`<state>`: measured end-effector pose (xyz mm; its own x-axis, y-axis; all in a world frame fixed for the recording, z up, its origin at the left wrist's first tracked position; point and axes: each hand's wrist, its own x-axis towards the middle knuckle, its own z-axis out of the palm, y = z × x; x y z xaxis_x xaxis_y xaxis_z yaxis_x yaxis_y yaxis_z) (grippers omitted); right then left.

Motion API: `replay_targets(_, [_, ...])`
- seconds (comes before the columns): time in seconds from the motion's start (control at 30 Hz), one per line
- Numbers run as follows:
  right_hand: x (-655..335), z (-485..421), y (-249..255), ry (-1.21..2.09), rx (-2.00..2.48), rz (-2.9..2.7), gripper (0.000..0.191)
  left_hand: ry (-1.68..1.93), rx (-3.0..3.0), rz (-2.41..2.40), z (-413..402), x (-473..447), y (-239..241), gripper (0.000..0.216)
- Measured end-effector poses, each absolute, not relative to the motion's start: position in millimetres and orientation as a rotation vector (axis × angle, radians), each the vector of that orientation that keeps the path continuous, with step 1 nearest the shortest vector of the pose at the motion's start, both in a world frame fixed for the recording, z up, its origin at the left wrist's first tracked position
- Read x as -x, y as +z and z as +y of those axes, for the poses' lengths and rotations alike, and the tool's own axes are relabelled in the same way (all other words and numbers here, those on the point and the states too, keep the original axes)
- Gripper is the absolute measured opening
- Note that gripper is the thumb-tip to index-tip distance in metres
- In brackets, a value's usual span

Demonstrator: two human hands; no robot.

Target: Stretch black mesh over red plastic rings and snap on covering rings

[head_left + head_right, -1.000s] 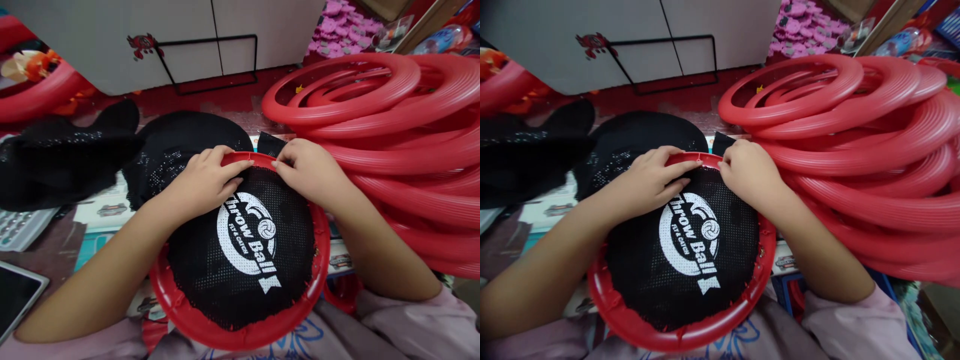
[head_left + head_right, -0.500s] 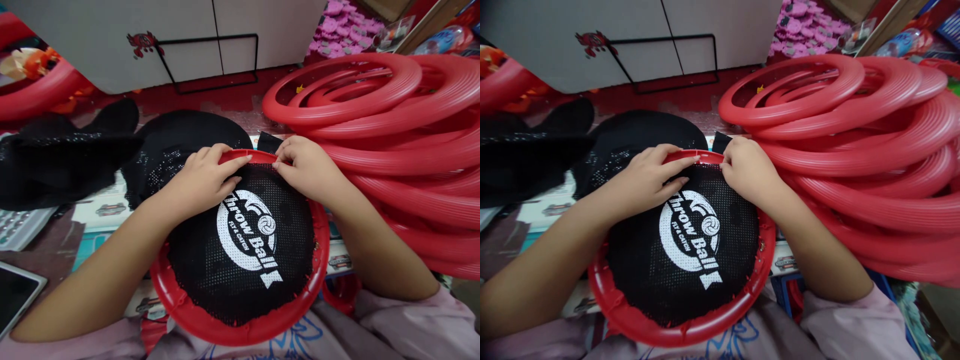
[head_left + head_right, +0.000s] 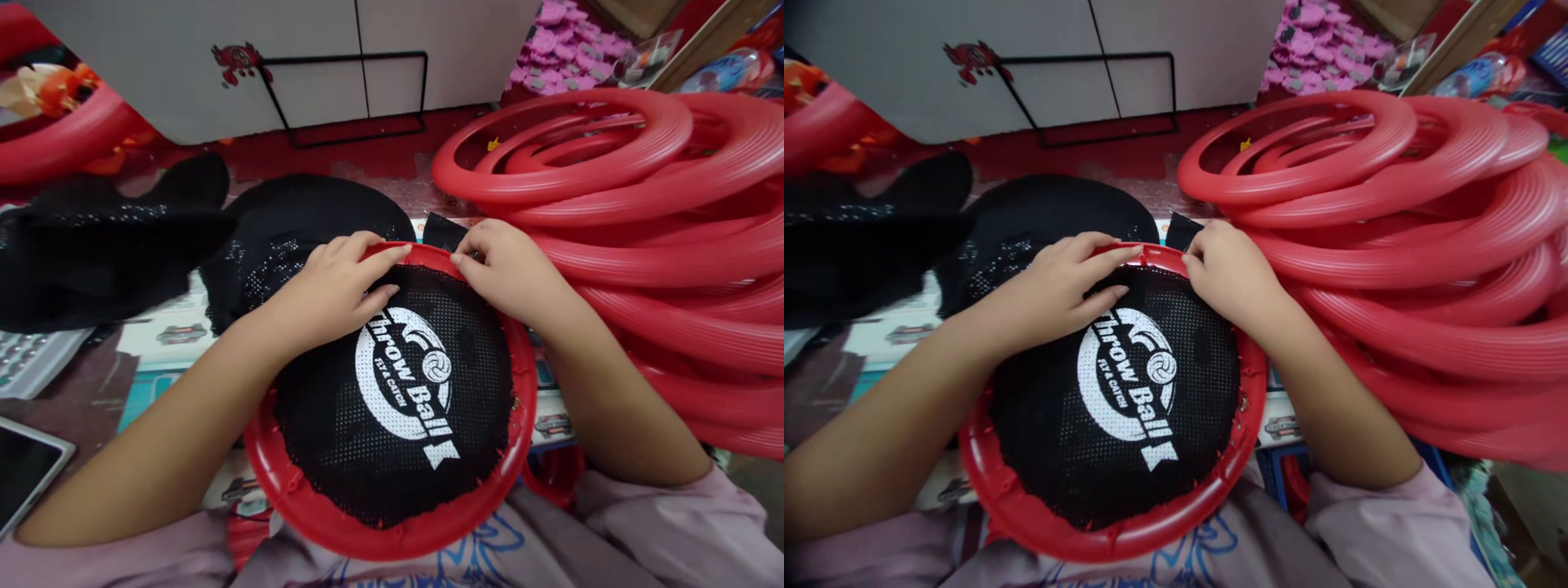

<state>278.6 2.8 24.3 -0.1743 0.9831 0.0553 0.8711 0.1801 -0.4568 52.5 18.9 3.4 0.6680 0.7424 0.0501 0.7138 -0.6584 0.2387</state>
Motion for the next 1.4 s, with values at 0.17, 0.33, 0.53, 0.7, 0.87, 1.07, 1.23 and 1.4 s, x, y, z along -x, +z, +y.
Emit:
replay_targets(0.17, [-279.3,-1.3,32.2,0.485,1.745,-2.165,0.021,0.451,-2.569,1.165,26.3,-50.0,16.0,0.058])
replay_targets(0.33, [-276.9,-3.6,29.4,0.437,1.724,-2.415,0.032,0.662,-2.526,1.329,10.5,-33.6,55.8,0.041])
replay_targets(0.53, [-275.8,-5.0,24.1,0.370,1.773,-2.521,0.038,0.150,-1.894,1.353,-91.0,45.0,63.9,0.033])
replay_targets(0.7, [-272.9,-6.7,16.7,0.336,1.838,-2.468,0.034,0.210,-1.216,1.346,-180.0,47.1,17.1,0.015])
replay_targets(0.87, [-265.1,-11.9,12.8,0.132,1.877,-2.417,0.039,0.839,-0.549,1.239,-205.6,-6.7,-22.7,0.044])
replay_targets(1.07, [-258.1,11.9,39.4,-0.385,2.052,-2.181,0.044,1.321,-0.236,1.168,-194.2,-9.5,-15.8,0.036])
replay_targets(1.23, [-264.4,70.6,49.7,-0.283,2.312,-2.141,0.056,1.522,0.008,1.059,-167.5,-1.5,9.1,0.044])
replay_targets(1.4, [-266.3,89.9,53.1,-0.146,2.261,-2.362,0.050,1.540,0.012,0.963,-154.0,-3.3,10.9,0.056])
